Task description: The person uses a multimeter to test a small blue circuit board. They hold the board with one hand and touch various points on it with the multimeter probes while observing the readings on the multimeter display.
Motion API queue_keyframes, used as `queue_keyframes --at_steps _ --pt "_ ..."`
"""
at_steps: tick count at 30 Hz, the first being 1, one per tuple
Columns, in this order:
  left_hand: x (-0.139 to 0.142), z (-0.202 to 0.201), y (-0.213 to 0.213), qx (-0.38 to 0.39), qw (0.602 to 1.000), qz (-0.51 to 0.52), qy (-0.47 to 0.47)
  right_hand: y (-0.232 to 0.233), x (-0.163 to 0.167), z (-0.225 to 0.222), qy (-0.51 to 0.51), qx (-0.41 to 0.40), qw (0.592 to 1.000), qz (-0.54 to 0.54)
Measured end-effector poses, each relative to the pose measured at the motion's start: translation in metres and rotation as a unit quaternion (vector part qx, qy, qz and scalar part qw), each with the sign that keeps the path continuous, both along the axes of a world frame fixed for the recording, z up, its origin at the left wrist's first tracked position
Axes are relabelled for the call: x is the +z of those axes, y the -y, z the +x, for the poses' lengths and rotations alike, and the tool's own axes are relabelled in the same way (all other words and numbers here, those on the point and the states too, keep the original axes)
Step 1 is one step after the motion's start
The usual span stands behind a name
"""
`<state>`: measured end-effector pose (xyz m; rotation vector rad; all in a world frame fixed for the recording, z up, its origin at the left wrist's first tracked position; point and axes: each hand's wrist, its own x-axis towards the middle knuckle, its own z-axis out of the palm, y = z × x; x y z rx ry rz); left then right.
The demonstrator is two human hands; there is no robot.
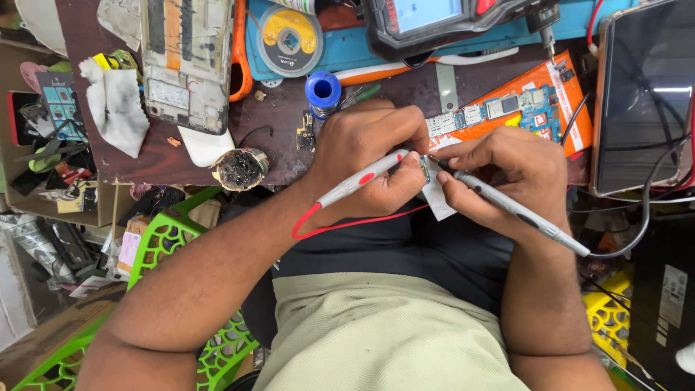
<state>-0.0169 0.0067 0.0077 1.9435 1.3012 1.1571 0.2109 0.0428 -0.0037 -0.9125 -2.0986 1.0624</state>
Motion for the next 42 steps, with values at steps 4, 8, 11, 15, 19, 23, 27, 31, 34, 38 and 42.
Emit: queue_keyframes --at_steps 4,8,11,15,19,23,27,31,34,38,42 --pt "-0.0014 -0.0002 0.0007 -0.003 1.000 0.006 0.001 0.0016 -0.0021 0.0007 0.003 -0.006 1.000 0.016" --pt "-0.0020 0.0009 0.0009 0.001 1.000 -0.002 0.003 0.0018 -0.0019 0.0011 0.028 -0.023 0.999 0.037" --pt "-0.0017 0.0011 0.0009 0.002 1.000 -0.002 0.005 0.0021 -0.0009 0.0004 0.026 -0.023 0.999 0.038" --pt "-0.0018 0.0003 0.0006 -0.001 1.000 -0.004 0.003 0.0029 0.0007 -0.0003 0.026 -0.023 0.999 0.030" --pt "-0.0018 0.0003 0.0006 -0.003 1.000 -0.006 0.003 0.0028 0.0016 -0.0010 0.024 -0.020 0.999 0.026" --pt "-0.0008 -0.0002 0.0011 -0.006 1.000 -0.005 0.006 0.0031 0.0017 -0.0021 0.017 -0.020 0.999 0.021" --pt "0.0000 0.0001 0.0014 -0.004 1.000 -0.007 0.003 0.0029 0.0019 -0.0015 0.024 -0.022 0.999 0.025" --pt "-0.0003 0.0002 0.0007 -0.001 1.000 -0.003 -0.002 0.0029 0.0015 -0.0007 0.029 -0.022 0.999 0.032" --pt "-0.0005 0.0004 0.0007 0.001 1.000 0.000 0.002 0.0029 0.0011 -0.0012 0.022 -0.020 0.998 0.047" --pt "-0.0005 -0.0001 0.0009 -0.002 1.000 -0.003 0.003 0.0028 0.0010 -0.0021 0.026 -0.024 0.998 0.047" --pt "-0.0006 0.0004 0.0006 -0.001 1.000 -0.002 0.001 0.0021 0.0006 -0.0023 0.019 -0.020 0.999 0.040"
